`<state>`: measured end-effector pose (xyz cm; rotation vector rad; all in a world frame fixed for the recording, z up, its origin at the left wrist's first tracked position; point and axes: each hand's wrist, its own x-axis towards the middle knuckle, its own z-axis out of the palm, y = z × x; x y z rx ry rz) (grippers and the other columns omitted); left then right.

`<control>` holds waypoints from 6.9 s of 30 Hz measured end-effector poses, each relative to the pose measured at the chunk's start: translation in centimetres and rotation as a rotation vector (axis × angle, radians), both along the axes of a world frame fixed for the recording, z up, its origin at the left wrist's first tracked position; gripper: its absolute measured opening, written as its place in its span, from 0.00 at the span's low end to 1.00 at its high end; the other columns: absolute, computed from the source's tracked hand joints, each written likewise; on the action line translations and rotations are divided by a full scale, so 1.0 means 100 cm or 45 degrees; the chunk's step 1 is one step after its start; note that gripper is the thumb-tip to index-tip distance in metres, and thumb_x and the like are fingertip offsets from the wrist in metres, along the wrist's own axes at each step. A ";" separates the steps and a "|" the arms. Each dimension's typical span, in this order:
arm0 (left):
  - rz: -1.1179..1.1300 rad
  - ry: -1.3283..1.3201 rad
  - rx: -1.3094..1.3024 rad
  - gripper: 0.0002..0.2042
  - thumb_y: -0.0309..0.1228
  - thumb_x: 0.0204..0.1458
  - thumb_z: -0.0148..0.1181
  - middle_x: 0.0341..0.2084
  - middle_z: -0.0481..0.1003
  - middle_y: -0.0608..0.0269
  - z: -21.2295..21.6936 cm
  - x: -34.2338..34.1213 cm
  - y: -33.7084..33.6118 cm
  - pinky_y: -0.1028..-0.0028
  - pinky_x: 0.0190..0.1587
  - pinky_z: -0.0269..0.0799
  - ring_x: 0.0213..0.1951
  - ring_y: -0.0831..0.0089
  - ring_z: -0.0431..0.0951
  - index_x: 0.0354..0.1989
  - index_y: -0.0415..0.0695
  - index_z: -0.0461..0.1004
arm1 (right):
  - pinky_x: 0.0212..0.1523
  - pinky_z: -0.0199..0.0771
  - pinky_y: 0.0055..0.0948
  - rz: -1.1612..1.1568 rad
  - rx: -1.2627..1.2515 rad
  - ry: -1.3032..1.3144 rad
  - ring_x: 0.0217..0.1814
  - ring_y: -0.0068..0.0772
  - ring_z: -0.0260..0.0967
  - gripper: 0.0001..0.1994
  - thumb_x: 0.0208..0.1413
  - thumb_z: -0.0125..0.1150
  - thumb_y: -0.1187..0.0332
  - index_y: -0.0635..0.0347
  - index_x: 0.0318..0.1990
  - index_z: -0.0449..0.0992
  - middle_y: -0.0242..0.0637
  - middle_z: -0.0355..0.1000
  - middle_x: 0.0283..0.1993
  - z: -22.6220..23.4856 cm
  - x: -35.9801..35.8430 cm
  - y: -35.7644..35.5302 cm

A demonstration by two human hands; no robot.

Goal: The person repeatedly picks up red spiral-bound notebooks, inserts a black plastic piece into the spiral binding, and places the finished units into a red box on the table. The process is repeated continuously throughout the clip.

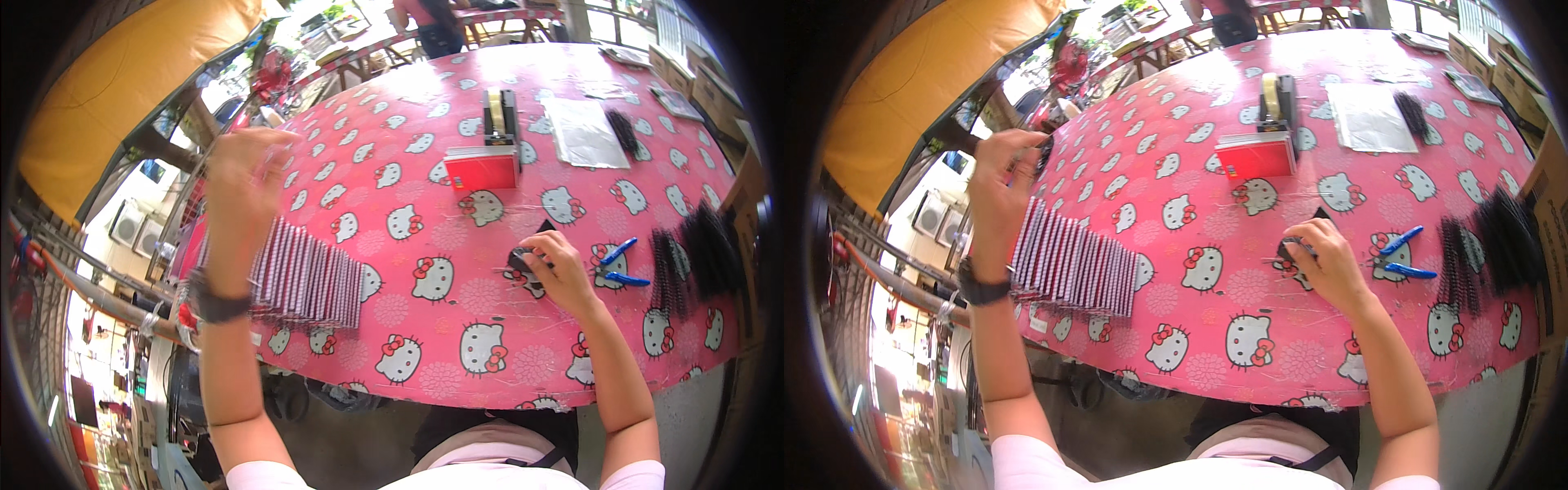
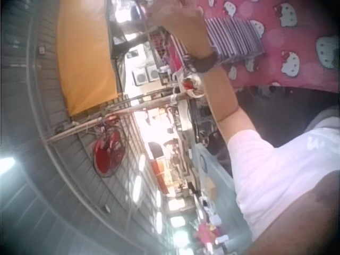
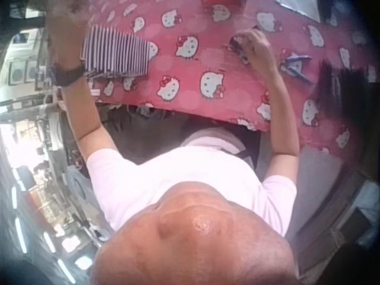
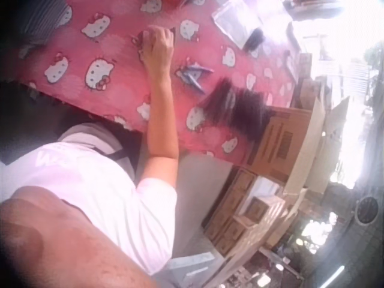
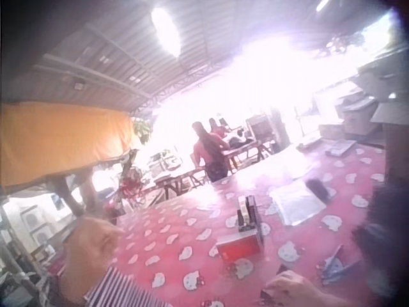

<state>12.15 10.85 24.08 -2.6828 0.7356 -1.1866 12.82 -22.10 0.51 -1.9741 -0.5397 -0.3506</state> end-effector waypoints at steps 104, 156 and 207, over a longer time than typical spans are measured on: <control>-0.622 0.478 -0.781 0.08 0.28 0.43 0.65 0.28 0.74 0.71 -0.236 -0.032 -0.143 0.69 0.40 0.61 0.35 0.71 0.72 0.33 0.50 0.77 | 0.30 0.67 0.22 0.246 -0.064 0.400 0.28 0.16 0.65 0.18 0.58 0.59 0.70 0.59 0.55 0.68 0.29 0.69 0.26 0.018 -0.046 -0.040; -0.651 0.798 -0.609 0.10 0.36 0.33 0.71 0.23 0.74 0.72 -0.223 -0.029 -0.122 0.56 0.58 0.47 0.35 0.72 0.73 0.25 0.50 0.78 | 0.60 0.59 0.35 0.251 -0.019 0.701 0.59 0.36 0.64 0.33 0.48 0.57 0.38 0.65 0.41 0.78 0.42 0.71 0.52 0.004 -0.050 -0.053; -0.845 1.626 -1.898 0.12 0.17 0.47 0.62 0.34 0.79 0.62 -0.261 0.009 -0.075 0.81 0.37 0.75 0.36 0.81 0.78 0.42 0.35 0.77 | 0.39 0.61 0.21 0.463 0.476 0.855 0.38 0.20 0.61 0.21 0.54 0.62 0.53 0.62 0.45 0.75 0.32 0.68 0.37 0.001 -0.012 0.004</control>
